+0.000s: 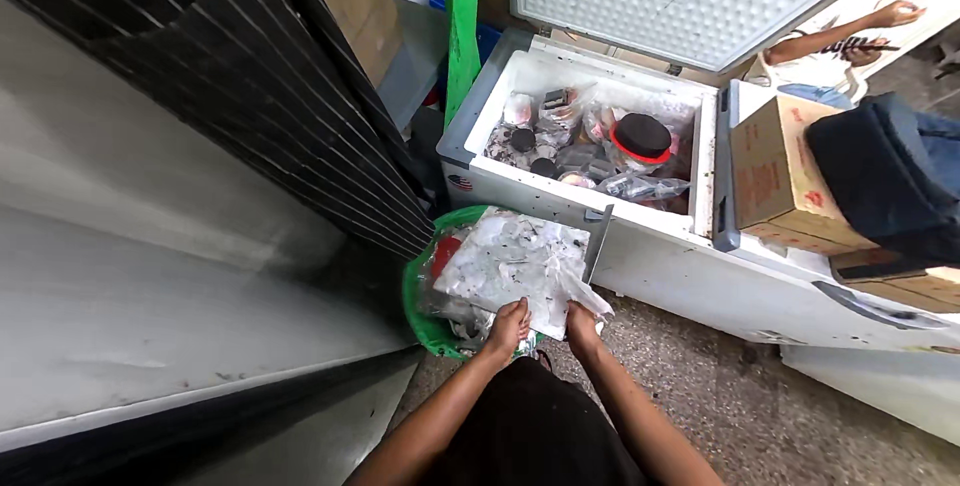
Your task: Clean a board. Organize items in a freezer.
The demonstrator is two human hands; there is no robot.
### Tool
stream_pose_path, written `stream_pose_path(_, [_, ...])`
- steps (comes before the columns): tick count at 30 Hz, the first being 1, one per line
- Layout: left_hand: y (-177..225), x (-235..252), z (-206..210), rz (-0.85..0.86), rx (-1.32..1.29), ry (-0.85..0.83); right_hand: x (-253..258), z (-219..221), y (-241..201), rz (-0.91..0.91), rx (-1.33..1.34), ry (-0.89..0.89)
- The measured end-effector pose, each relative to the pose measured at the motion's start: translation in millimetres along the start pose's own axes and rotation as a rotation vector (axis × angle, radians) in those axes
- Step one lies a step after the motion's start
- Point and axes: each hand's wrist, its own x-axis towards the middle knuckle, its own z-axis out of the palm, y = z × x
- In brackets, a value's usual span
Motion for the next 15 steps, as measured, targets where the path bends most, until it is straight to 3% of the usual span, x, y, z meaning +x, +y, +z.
stream_pose_path(4, [-15.5, -30.6, -7.2, 0.183, 0.258, -0.045, -21.4, 13.4, -11.9, 0.056, 0.037, -0.010])
stream_pose_path(8, [-33.9, -66.1, -32.8, 0.712, 0.517, 0.320, -28.5, 22.4, -30.8, 0.145, 0.279, -0.030])
stream_pose_path(9, [-40.2, -71.4, -43.3, 0.724, 0.580, 0.454, -23.9, 21.8, -35.2, 0.158, 0.365, -0.028])
stream_pose_path(11, [-43.0, -77.4, -60.4, 0.548, 0.672, 0.609, -13.9, 20.3, -44.6, 0.138, 0.501, -0.052])
stream_pose_path(15, [-13.5, -65.2, -45.9, 0.369, 0.643, 0.502, -5.5, 16.6, -63.1, 0.082, 0.521, -0.039])
